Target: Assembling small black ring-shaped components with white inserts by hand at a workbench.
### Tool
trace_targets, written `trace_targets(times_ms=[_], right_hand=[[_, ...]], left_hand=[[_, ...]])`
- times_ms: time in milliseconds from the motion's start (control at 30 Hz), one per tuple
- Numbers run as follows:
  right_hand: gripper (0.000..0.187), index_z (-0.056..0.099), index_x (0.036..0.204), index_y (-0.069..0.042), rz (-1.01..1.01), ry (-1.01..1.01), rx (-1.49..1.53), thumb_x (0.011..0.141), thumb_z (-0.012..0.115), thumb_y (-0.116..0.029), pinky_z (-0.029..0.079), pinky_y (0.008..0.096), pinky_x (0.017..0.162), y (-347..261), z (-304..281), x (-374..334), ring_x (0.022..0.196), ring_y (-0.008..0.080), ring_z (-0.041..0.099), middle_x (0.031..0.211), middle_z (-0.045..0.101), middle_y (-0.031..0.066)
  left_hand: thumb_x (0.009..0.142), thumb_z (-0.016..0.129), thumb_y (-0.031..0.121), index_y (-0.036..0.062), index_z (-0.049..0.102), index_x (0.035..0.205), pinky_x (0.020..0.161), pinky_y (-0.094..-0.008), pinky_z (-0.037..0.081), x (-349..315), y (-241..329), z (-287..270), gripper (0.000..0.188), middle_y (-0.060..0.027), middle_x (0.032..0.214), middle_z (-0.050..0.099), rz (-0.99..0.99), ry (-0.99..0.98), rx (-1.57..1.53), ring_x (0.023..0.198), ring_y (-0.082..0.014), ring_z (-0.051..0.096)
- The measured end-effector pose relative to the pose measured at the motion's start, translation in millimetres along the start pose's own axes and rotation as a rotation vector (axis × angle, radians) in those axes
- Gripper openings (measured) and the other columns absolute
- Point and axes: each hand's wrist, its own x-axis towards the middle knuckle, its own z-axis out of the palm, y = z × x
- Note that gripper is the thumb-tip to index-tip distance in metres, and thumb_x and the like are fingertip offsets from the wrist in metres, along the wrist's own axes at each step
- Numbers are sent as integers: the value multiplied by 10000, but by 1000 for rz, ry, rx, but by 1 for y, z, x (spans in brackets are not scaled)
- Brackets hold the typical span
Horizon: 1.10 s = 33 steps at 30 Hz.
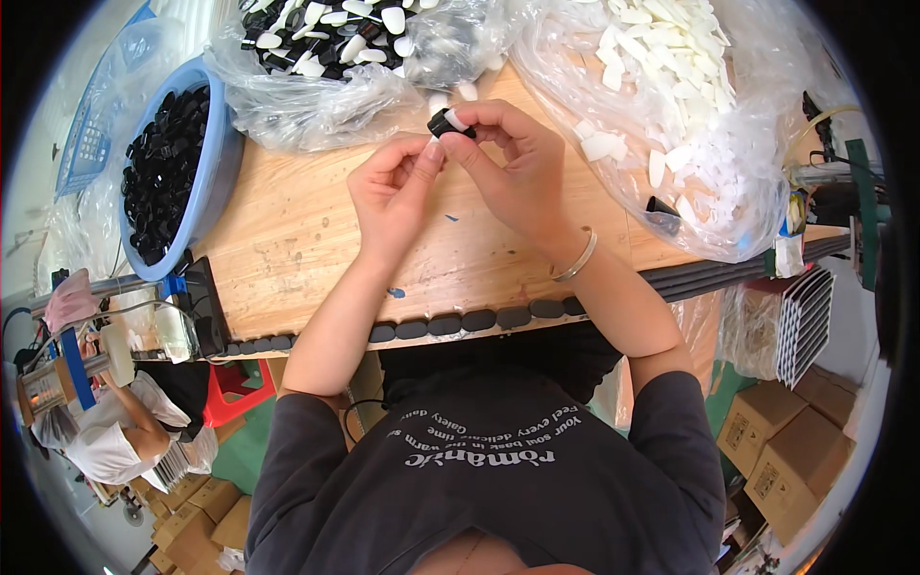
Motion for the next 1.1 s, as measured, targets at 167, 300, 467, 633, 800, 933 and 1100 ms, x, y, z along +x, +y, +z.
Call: trace_targets(times_ms=[167, 300, 467, 633, 800, 933, 1100], right_hand=[[206, 644, 980, 21, -43, -51, -42, 784, 708, 23, 502, 238, 777, -3, -3, 2, 845, 103, 614, 950, 664, 55], [196, 651, 968, 11, -219, -114, -228, 779, 703, 23, 502, 242, 766, -8, -6, 7, 841, 107, 616, 945, 669, 55], [166, 649, 938, 5, -69, -206, -130, 780, 694, 24, 506, 244, 754, -10, -13, 10, 821, 134, 623, 931, 669, 63], [156, 646, 923, 7, -122, -261, -188, 776, 694, 29, 514, 252, 736, -12, -17, 13, 811, 150, 637, 922, 670, 79], [167, 647, 918, 4, -269, -206, -235, 764, 706, 28, 516, 256, 740, -11, -13, 11, 811, 163, 644, 926, 670, 91], [165, 647, 907, -3, -284, -86, -172, 760, 716, 23, 515, 265, 742, -12, -6, 7, 811, 181, 650, 938, 672, 96], [177, 644, 907, -16, -335, -87, -233, 751, 718, 20, 518, 270, 724, -17, -10, 10, 799, 196, 651, 942, 668, 99]], left_hand=[[887, 620, -4, -35, 640, 954, 724, -192, 455, 1, 1, 1, 77, -23, 908, 619, -88, -23, -59, 819, -66, 563], [862, 618, -29, -20, 628, 938, 699, -226, 456, 2, -1, -4, 77, -12, 843, 622, 58, -16, 94, 775, -92, 560], [811, 627, -50, -9, 622, 894, 696, -256, 452, 18, 7, -24, 93, -74, 821, 620, 328, -177, 482, 750, -165, 573], [808, 619, -39, -9, 617, 849, 695, -266, 450, 19, 16, -22, 50, -100, 816, 617, 313, -255, 586, 740, -206, 581], [849, 605, -17, -17, 638, 910, 694, -254, 439, 15, 7, -18, 69, -88, 825, 621, 300, -187, 422, 754, -170, 572], [894, 588, 8, -28, 648, 967, 700, -252, 435, 1, 1, -5, 101, -66, 900, 636, 116, -58, 135, 794, -130, 561], [894, 587, 3, -33, 640, 973, 760, -253, 438, 1, 0, 0, 101, -67, 943, 634, 153, -28, 108, 842, -135, 561]])
